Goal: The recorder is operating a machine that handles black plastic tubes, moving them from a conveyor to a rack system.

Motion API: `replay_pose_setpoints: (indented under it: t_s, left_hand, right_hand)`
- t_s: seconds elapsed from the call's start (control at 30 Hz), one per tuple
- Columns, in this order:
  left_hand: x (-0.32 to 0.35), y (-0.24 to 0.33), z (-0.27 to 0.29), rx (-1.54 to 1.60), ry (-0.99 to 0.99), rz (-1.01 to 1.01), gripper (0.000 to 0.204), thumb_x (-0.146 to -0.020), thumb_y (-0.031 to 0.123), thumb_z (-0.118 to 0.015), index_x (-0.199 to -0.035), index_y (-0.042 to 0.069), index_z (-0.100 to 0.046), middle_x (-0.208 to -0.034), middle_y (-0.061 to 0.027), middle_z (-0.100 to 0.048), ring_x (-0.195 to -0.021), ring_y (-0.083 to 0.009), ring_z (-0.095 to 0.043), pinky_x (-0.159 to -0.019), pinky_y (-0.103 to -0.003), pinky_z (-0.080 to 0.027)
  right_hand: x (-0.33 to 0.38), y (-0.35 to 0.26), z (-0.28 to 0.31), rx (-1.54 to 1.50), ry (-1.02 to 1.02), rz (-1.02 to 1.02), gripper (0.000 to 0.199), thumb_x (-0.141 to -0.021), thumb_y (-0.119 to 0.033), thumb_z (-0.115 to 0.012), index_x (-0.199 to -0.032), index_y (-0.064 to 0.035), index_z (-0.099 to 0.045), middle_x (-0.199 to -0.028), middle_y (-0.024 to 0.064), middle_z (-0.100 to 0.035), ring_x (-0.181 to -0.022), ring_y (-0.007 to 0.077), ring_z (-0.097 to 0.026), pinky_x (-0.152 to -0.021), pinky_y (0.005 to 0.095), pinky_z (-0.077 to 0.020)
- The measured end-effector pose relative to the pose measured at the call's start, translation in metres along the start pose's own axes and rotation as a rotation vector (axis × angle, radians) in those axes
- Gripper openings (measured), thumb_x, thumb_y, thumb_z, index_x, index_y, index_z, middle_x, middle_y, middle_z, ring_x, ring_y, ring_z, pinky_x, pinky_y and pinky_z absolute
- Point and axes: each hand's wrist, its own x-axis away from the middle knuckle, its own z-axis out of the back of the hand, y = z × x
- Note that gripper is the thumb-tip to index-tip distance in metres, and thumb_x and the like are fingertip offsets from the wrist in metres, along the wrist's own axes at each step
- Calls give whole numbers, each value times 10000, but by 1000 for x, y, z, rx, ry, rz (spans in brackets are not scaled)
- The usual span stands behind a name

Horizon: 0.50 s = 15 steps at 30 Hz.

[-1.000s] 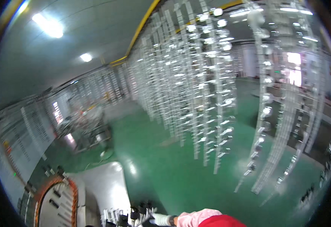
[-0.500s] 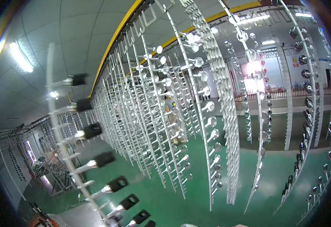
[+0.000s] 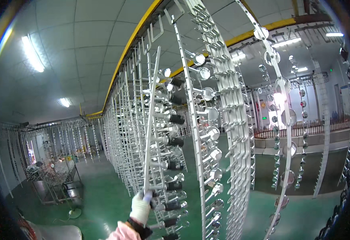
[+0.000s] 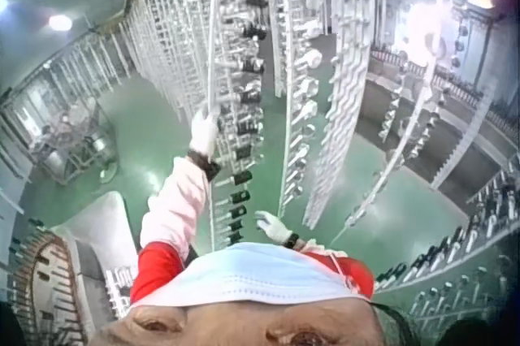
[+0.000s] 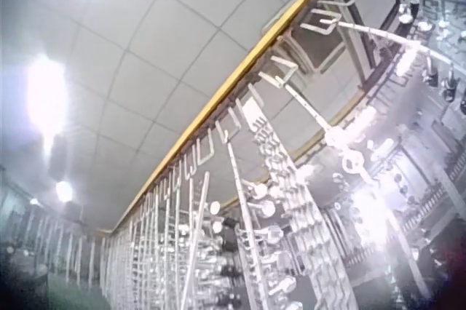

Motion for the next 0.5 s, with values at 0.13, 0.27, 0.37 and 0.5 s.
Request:
replay_pose_setpoints:
  t_s: [0.13,0.27,0.37,0.5]
  left_hand:
    - [-89,44,-66,142,-52,-12,227,-885,209,-578,-1019,26,-585,-697,-18,-584,-507,-90,-494,-419,-240,-420]
    - [-136,88,-102,2,14,-134,184,-894,202,-565,-977,39,-576,-704,-27,-589,-470,-102,-495,-392,-257,-425]
    - [-130,79,-116,6,15,-212,173,-902,212,-563,-941,44,-572,-704,-27,-593,-440,-91,-471,-387,-252,-407]
    - [-92,42,-119,150,38,-103,193,-909,232,-563,-992,59,-551,-720,-20,-555,-471,-122,-514,-406,-290,-485]
  right_hand:
    - [4,-17,34,-109,70,-33,407,-919,-114,-510,-1294,9,-410,-1195,136,-544,-974,187,-579,-824,305,-490]
    - [19,-28,51,-210,76,-135,425,-924,-129,-510,-1313,2,-397,-1209,139,-538,-967,193,-577,-818,318,-493]
    - [36,-11,57,-244,123,-95,435,-924,-138,-515,-1317,3,-393,-1212,141,-536,-956,187,-579,-800,315,-494]
    - [54,-17,61,-224,125,-172,439,-920,-133,-522,-1317,4,-393,-1205,139,-538,-944,187,-580,-782,307,-495]
